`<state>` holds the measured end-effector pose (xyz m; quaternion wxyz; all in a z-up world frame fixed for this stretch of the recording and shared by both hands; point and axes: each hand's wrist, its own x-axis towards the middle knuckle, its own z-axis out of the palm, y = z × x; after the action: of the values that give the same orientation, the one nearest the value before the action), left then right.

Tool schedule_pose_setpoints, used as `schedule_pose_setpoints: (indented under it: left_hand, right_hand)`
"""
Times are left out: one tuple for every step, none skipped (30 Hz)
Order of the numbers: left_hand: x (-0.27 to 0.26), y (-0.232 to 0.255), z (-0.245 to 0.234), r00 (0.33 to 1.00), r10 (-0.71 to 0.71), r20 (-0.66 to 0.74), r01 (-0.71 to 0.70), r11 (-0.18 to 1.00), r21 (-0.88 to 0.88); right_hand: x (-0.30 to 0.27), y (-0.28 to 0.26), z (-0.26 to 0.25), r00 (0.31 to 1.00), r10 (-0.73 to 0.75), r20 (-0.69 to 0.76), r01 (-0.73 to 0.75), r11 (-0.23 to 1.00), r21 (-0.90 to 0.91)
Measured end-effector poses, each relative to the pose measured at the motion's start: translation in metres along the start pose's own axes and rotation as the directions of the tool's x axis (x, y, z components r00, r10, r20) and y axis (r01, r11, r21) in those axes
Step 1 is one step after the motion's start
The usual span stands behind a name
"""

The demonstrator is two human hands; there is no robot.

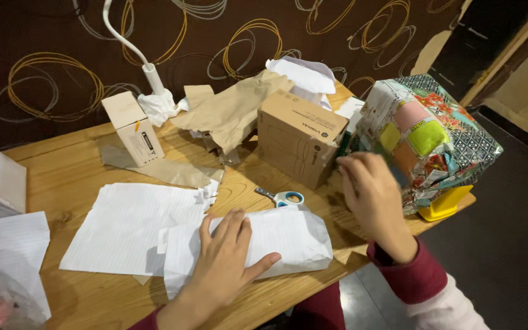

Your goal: The person wraps a small rectangular item in white paper on a wooden table. They fold the paper around the item, smooth the edges, and secure the package with tape. Scissors and other boxes are visible on the table.

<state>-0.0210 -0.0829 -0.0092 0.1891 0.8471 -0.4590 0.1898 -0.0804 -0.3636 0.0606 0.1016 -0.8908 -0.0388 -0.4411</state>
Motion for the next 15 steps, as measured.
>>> schedule_pose_setpoints:
  left_hand:
    - [0.001, 0.001, 0.004, 0.999, 0.009, -0.035, -0.009, 1.0, 0.001]
    - [0.002, 0.002, 0.007, 0.999, 0.009, -0.049, -0.009, 1.0, -0.007]
    - [0.001, 0.003, 0.009, 0.998, 0.006, -0.064, -0.007, 1.0, -0.015]
    - [0.001, 0.003, 0.011, 0.997, 0.003, -0.079, -0.005, 1.0, -0.022]
    - [0.0, 0.001, 0.012, 0.997, 0.008, -0.075, -0.01, 1.0, -0.023]
    - [-0.001, 0.0, 0.012, 0.997, 0.013, -0.071, -0.015, 1.0, -0.024]
    - [-0.004, 0.0, 0.012, 0.998, 0.017, -0.064, -0.019, 0.999, -0.027]
    - [-0.004, -0.001, 0.013, 0.998, 0.011, -0.054, -0.013, 1.0, -0.028]
    - [-0.005, -0.002, 0.013, 0.999, 0.006, -0.044, -0.007, 1.0, -0.029]
    - [-0.005, -0.002, 0.013, 0.999, 0.0, -0.033, -0.001, 1.0, -0.029]
    - [-0.004, -0.002, 0.013, 0.999, 0.009, -0.048, -0.01, 1.0, -0.02]
    - [-0.004, -0.001, 0.012, 0.998, 0.017, -0.061, -0.018, 1.0, -0.011]
    - [-0.005, 0.0, 0.012, 0.997, 0.025, -0.073, -0.025, 1.0, -0.004]
    - [-0.005, 0.0, 0.012, 0.996, 0.027, -0.08, -0.027, 1.0, -0.003]
    - [-0.004, 0.001, 0.012, 0.996, 0.03, -0.087, -0.03, 1.0, -0.001]
  right_hand:
    - [0.003, 0.003, 0.0, 0.999, 0.019, -0.036, -0.021, 0.999, -0.032]
    - [0.005, 0.004, 0.0, 0.999, 0.023, -0.038, -0.024, 0.999, -0.033]
    - [0.007, 0.005, 0.001, 0.999, 0.025, -0.04, -0.026, 0.999, -0.032]
    - [0.01, 0.006, 0.002, 0.999, 0.026, -0.042, -0.028, 0.999, -0.032]
    - [0.012, 0.006, 0.004, 0.999, 0.007, -0.044, -0.009, 0.998, -0.057]
    - [0.015, 0.006, 0.008, 0.999, -0.013, -0.046, 0.009, 0.997, -0.081]
    - [0.017, 0.006, 0.011, 0.999, -0.031, -0.044, 0.026, 0.994, -0.105]
    - [0.02, 0.006, 0.015, 0.998, -0.029, -0.051, 0.022, 0.992, -0.126]
    - [0.024, 0.008, 0.021, 0.998, -0.026, -0.058, 0.018, 0.989, -0.146]
    - [0.028, 0.009, 0.026, 0.998, -0.024, -0.065, 0.013, 0.986, -0.167]
    - [0.032, 0.01, 0.03, 0.997, -0.029, -0.075, 0.014, 0.983, -0.185]
    - [0.036, 0.012, 0.035, 0.996, -0.033, -0.086, 0.015, 0.979, -0.204]
    - [0.038, 0.013, 0.039, 0.995, -0.036, -0.093, 0.015, 0.975, -0.222]
    - [0.041, 0.014, 0.045, 0.995, -0.039, -0.087, 0.018, 0.973, -0.229]
    - [0.044, 0.015, 0.05, 0.996, -0.042, -0.082, 0.022, 0.971, -0.237]
